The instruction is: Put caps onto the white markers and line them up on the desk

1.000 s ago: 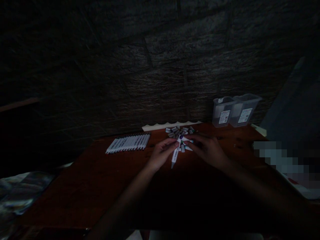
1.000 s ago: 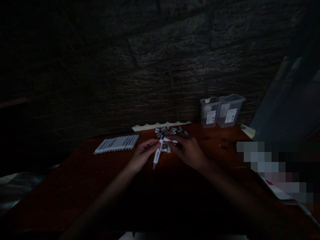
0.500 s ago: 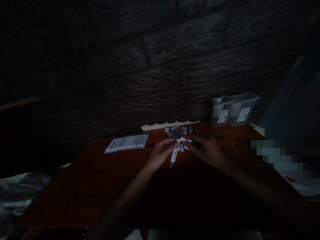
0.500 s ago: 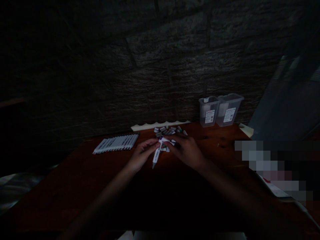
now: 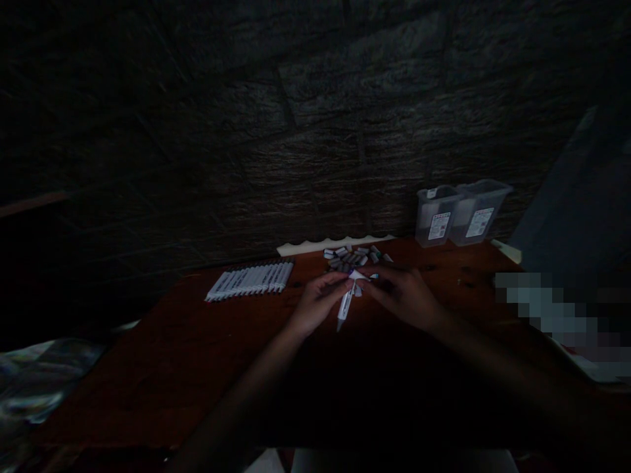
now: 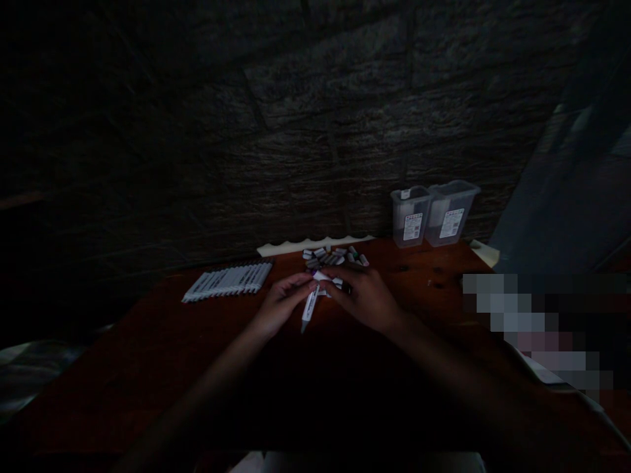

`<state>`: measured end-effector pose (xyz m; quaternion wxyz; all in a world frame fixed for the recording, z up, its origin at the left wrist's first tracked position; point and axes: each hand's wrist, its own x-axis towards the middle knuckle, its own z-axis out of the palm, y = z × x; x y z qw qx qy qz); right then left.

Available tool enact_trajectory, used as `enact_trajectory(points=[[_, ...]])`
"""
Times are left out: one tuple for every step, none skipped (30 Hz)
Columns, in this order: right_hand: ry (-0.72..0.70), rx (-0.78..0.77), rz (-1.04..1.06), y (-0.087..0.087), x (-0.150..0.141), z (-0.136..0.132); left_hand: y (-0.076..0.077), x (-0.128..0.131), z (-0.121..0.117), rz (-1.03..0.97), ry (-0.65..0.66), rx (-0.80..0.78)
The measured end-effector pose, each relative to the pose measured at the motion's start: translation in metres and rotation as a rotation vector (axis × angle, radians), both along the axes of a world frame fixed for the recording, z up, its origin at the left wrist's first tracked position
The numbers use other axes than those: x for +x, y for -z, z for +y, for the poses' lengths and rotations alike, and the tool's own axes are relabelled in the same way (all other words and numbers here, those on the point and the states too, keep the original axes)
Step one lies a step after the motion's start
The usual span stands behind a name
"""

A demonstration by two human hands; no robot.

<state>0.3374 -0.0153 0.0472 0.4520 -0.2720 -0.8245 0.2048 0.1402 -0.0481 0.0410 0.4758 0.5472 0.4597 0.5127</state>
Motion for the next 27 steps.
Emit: enact_trajectory(points=[[-0.002,0.002,-0.001,0.0003,-0.0001,0.0,0.0004,0.0001,0.0001,-0.002,0.0,0.0],[-0.004,0.005,0.0,0.0005,-0.0002,0.0001,0.0007,0.0001,0.0002,-0.002,-0.002,-0.002],[-0.006,0.007,0.0,0.0005,-0.0002,0.0003,0.001,0.0,0.0003,-0.003,-0.005,-0.005],[-0.006,0.008,0.001,0.0003,-0.0001,0.0004,0.0012,-0.0001,0.0004,-0.005,-0.013,-0.006],[-0.005,0.009,0.002,0.0,0.0,0.0006,0.0013,-0.0003,0.0006,-0.006,-0.02,-0.007],[-0.003,0.009,0.005,-0.0006,0.0002,0.0007,0.0013,-0.0006,0.0007,-0.004,-0.024,-0.007],[0.001,0.008,0.006,-0.0012,0.0005,0.0008,0.0012,-0.0008,0.0008,-0.002,-0.026,-0.006],[0.007,0.006,0.008,-0.0019,0.0008,0.0009,0.0011,-0.0011,0.001,0.001,-0.023,-0.005],[0.014,0.005,0.013,-0.0026,0.0012,0.0009,0.001,-0.0013,0.0012,0.003,-0.017,-0.004],[0.02,0.004,0.015,-0.0031,0.0015,0.0009,0.001,-0.0015,0.0014,0.001,-0.011,-0.004],[0.025,0.003,0.016,-0.0035,0.0019,0.0009,0.0009,-0.0016,0.0016,-0.003,-0.008,-0.003],[0.027,0.002,0.014,-0.0038,0.0021,0.0009,0.001,-0.0017,0.0017,-0.01,-0.011,-0.001],[0.028,0.001,0.011,-0.004,0.0023,0.0009,0.001,-0.0017,0.0019,-0.014,-0.016,0.001],[0.028,0.0,0.009,-0.004,0.0025,0.001,0.001,-0.0017,0.0019,-0.015,-0.021,0.001],[0.027,0.002,0.009,-0.004,0.0025,0.0011,0.0009,-0.0017,0.0019,-0.015,-0.025,0.003],[0.027,0.005,0.012,-0.0039,0.0025,0.0012,0.0008,-0.0017,0.0019,-0.014,-0.027,0.006],[0.029,0.008,0.017,-0.004,0.0024,0.0013,0.0007,-0.0017,0.0019,-0.014,-0.028,0.007],[0.031,0.012,0.019,-0.004,0.0023,0.0014,0.0006,-0.0017,0.0018,-0.016,-0.028,0.008],[0.033,0.018,0.022,-0.0041,0.0022,0.0014,0.0005,-0.0017,0.0018,-0.018,-0.029,0.006],[0.034,0.021,0.02,-0.0042,0.0022,0.0014,0.0004,-0.0018,0.0018,-0.02,-0.033,0.004],[0.035,0.023,0.017,-0.0043,0.0022,0.0014,0.0004,-0.0018,0.0018,-0.019,-0.039,-0.001],[0.036,0.023,0.013,-0.0044,0.0022,0.0014,0.0005,-0.0019,0.0018,-0.017,-0.042,-0.006],[0.037,0.022,0.008,-0.0044,0.0023,0.0014,0.0006,-0.002,0.0018,-0.015,-0.042,-0.009],[0.039,0.023,0.004,-0.0043,0.0024,0.0014,0.0007,-0.002,0.0019,-0.014,-0.04,-0.011],[0.042,0.024,0.001,-0.0042,0.0024,0.0015,0.0008,-0.0021,0.0019,-0.014,-0.036,-0.01],[0.045,0.025,-0.003,-0.0041,0.0026,0.0015,0.0008,-0.0021,0.002,-0.015,-0.031,-0.007],[0.046,0.026,-0.003,-0.004,0.0027,0.0016,0.0007,-0.002,0.0019,-0.014,-0.028,-0.003]])
